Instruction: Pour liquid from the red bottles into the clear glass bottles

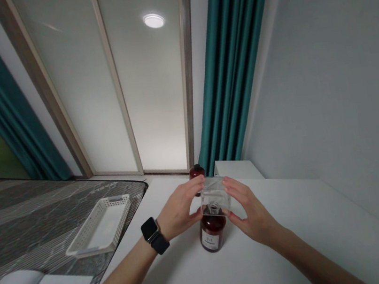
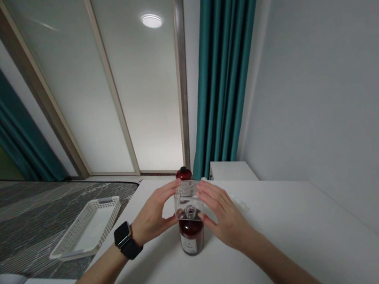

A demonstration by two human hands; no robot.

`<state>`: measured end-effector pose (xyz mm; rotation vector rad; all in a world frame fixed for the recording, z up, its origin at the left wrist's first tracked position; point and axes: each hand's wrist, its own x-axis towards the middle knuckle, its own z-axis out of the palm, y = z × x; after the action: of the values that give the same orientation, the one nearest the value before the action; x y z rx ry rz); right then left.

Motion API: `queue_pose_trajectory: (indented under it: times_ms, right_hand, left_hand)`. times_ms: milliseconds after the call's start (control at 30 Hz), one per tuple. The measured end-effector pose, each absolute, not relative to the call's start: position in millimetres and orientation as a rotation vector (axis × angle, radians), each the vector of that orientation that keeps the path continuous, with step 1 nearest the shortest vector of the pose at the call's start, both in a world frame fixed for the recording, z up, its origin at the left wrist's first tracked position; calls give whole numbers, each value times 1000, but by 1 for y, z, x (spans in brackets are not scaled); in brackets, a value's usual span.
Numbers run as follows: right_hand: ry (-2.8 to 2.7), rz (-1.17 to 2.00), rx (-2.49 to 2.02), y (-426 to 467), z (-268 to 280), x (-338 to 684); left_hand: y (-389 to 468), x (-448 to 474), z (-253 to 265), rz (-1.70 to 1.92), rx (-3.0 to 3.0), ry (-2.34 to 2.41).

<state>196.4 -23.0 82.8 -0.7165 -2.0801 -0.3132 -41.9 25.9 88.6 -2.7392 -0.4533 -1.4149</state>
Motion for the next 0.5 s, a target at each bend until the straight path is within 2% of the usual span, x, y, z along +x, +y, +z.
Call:
queue_pose_trajectory:
  times_ms: [500]
  right_hand:
    - [-2082,-328,-706,-24,82,196]
  left_hand:
    - [26,-42,87,-1425,-2728,-445]
